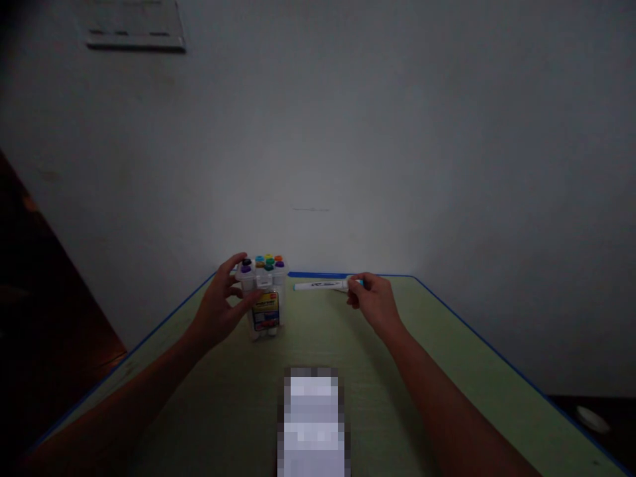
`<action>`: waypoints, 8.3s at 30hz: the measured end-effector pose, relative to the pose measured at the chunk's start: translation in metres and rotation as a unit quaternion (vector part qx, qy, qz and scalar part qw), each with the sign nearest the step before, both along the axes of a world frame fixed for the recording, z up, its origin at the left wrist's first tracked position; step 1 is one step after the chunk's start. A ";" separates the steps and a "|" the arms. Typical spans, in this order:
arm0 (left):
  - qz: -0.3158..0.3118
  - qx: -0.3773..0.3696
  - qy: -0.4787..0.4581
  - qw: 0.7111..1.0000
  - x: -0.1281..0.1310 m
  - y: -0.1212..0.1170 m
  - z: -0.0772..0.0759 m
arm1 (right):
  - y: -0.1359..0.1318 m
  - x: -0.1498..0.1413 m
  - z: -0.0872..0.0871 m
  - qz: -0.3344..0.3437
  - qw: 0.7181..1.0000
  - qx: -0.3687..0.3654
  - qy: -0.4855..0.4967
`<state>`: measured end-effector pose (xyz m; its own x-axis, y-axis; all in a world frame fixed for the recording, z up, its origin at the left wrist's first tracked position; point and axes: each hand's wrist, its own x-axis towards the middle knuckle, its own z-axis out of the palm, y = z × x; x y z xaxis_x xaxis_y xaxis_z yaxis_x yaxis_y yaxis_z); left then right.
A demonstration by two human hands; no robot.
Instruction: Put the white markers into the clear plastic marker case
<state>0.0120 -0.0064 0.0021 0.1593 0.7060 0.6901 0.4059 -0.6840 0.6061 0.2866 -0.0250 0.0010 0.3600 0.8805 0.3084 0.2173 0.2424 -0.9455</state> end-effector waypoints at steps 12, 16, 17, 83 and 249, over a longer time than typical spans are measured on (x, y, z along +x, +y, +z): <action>-0.006 -0.038 -0.068 0.997 0.004 0.001 -0.007 | -0.006 0.007 0.014 -0.067 0.990 0.098 0.082; -0.016 -0.069 -0.088 0.994 0.006 0.001 -0.009 | -0.018 0.006 0.050 -0.061 0.975 0.184 0.105; -0.014 -0.073 -0.090 0.993 0.007 0.000 -0.008 | -0.020 0.002 0.062 -0.046 0.975 0.198 0.090; -0.019 -0.092 -0.043 0.995 0.004 0.005 -0.009 | 0.054 0.036 -0.023 0.018 0.756 -0.232 -0.612; -0.052 -0.089 -0.035 0.994 -0.002 0.002 0.000 | -0.042 -0.033 0.007 0.024 0.944 0.161 -0.288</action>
